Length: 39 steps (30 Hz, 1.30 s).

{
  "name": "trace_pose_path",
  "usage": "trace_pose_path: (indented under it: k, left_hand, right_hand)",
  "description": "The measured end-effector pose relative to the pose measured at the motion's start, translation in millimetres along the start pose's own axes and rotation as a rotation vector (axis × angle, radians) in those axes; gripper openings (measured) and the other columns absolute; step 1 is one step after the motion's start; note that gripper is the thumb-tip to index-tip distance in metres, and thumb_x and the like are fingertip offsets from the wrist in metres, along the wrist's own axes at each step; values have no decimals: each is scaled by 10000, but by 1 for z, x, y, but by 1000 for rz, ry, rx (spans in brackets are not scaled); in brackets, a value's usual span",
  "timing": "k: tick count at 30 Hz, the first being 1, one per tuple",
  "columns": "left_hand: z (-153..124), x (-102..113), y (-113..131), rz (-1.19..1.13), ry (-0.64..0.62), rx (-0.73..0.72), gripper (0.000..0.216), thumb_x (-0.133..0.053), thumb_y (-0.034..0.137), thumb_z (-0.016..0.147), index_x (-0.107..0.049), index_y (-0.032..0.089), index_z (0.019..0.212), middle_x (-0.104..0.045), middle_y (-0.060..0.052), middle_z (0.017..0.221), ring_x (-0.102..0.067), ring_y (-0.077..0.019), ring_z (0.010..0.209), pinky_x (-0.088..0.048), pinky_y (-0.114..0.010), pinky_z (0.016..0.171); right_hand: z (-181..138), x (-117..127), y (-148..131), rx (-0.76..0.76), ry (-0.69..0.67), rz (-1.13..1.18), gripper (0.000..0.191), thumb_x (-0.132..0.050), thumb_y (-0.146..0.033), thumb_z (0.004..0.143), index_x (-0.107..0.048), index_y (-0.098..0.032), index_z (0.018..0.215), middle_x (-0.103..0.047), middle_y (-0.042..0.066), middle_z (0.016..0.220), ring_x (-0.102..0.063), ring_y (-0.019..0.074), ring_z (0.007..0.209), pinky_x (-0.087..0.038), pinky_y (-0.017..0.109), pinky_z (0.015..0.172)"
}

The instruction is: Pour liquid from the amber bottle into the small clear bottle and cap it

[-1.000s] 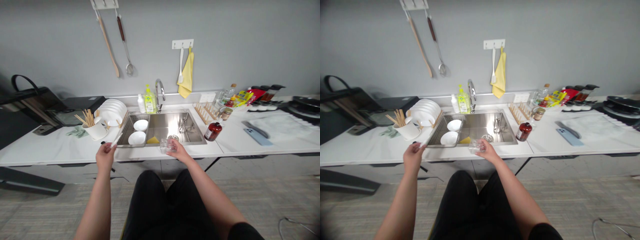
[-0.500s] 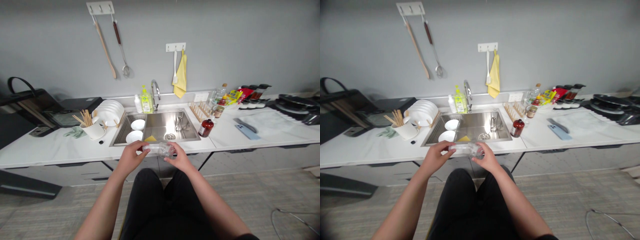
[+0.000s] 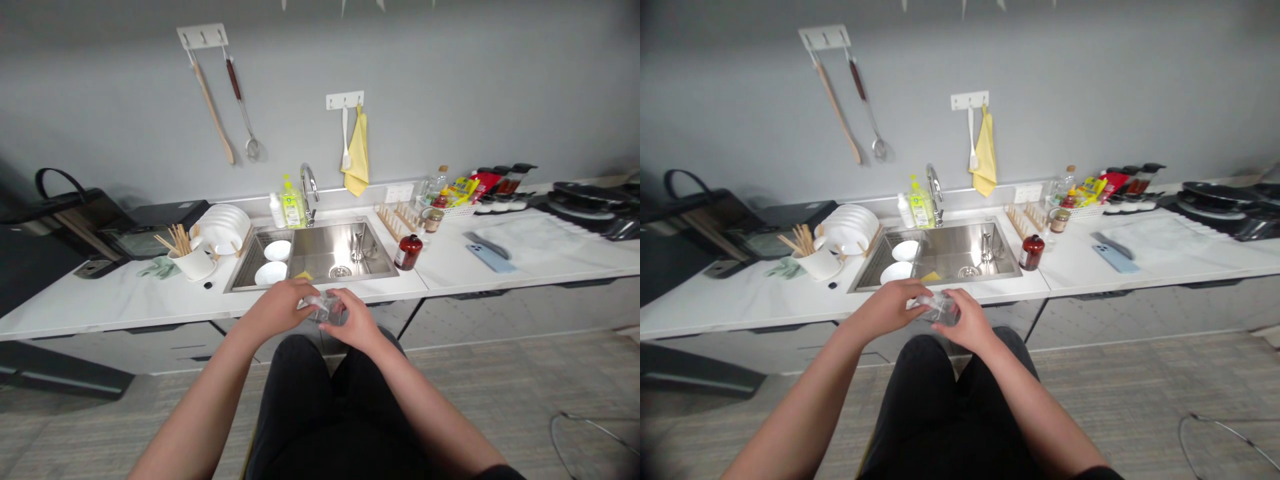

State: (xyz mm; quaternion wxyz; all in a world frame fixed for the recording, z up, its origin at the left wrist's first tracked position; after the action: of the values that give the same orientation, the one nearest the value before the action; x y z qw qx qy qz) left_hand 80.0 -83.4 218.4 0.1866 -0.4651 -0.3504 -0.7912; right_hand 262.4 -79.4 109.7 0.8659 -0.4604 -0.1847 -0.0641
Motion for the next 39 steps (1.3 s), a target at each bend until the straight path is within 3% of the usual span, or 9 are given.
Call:
trace_pose_path:
  k: [5,9,12,15,20,24,27,32,39]
  left_hand:
    - [-9,14,19,-204,-49,-76,483,-692,99,967,-843,353,1350,-843,-69,1263,-814,-284,1156,-652,-476,1061]
    - [-13,24,25,-188,53,-43,621,-859,246,931,-741,346,1532,-741,-114,1497,-734,-334,1373,-612,-530,1196]
    - [-18,28,17,-108,225,98,675,-968,414,874,-733,324,1501,-751,-95,1339,-777,-289,1105,-676,-446,972]
    - [-28,22,9,-96,275,159,633,-982,426,860,-744,299,1433,-747,-60,1200,-734,-227,894,-644,-387,815]
    - [-48,15,3,-291,346,112,559,-793,230,973,-685,324,1514,-750,-106,1403,-779,-265,1144,-650,-432,979]
    - [-44,0,10,-464,327,123,815,-944,325,879,-623,339,1628,-755,-142,1491,-756,-366,1355,-628,-528,1135]
    - [-39,-3,8,-474,352,155,870,-1016,364,817,-654,339,1608,-789,-132,1437,-789,-365,1286,-623,-538,1147]
    - [-45,4,-6,-510,424,114,700,-871,313,966,-624,315,1621,-786,-139,1418,-807,-312,1209,-628,-514,1112]
    - [-35,-10,2,-588,382,99,979,-1050,354,812,-578,310,1668,-772,-154,1452,-779,-321,1252,-589,-501,1156]
  right_hand:
    - [-3,8,-20,38,-32,8,758,-1018,-373,785,-702,-307,1470,-726,67,1143,-680,248,857,-619,426,822]
    - [-5,9,-28,43,-31,50,780,-1016,-376,798,-689,-317,1503,-734,76,1208,-692,244,862,-629,433,835]
    - [-8,9,-31,46,-24,64,791,-1023,-375,797,-682,-325,1508,-743,78,1215,-701,247,863,-636,440,833]
    - [-10,9,-33,37,-22,98,788,-1023,-374,801,-680,-333,1510,-754,83,1254,-709,243,853,-641,443,831]
    - [-12,11,-33,-21,-5,183,728,-1019,-424,816,-702,-318,1463,-765,86,1213,-720,244,833,-654,441,805]
    - [-14,9,-37,-22,-33,188,753,-1030,-438,806,-699,-327,1474,-772,92,1257,-731,255,877,-668,449,839]
    - [-17,8,-38,-30,-41,236,761,-1035,-447,806,-692,-325,1474,-760,108,1355,-751,263,912,-675,450,865]
    - [-20,15,-32,-70,-4,330,724,-1016,-478,831,-680,-301,1447,-754,122,1361,-755,251,886,-678,444,838]
    - [-18,17,-44,11,-14,206,759,-1035,-404,808,-684,-289,1471,-761,107,1312,-735,251,945,-647,419,863]
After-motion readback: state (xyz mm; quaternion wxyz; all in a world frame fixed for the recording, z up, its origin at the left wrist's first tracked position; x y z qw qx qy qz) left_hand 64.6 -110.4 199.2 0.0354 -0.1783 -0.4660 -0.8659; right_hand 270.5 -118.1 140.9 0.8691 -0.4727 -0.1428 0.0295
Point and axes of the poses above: each hand's wrist, its own z-axis towards the middle knuckle, its own x-axis out of the back of the hand, y = z × x, the point moved 7 cm from there along z, towards the middle knuckle
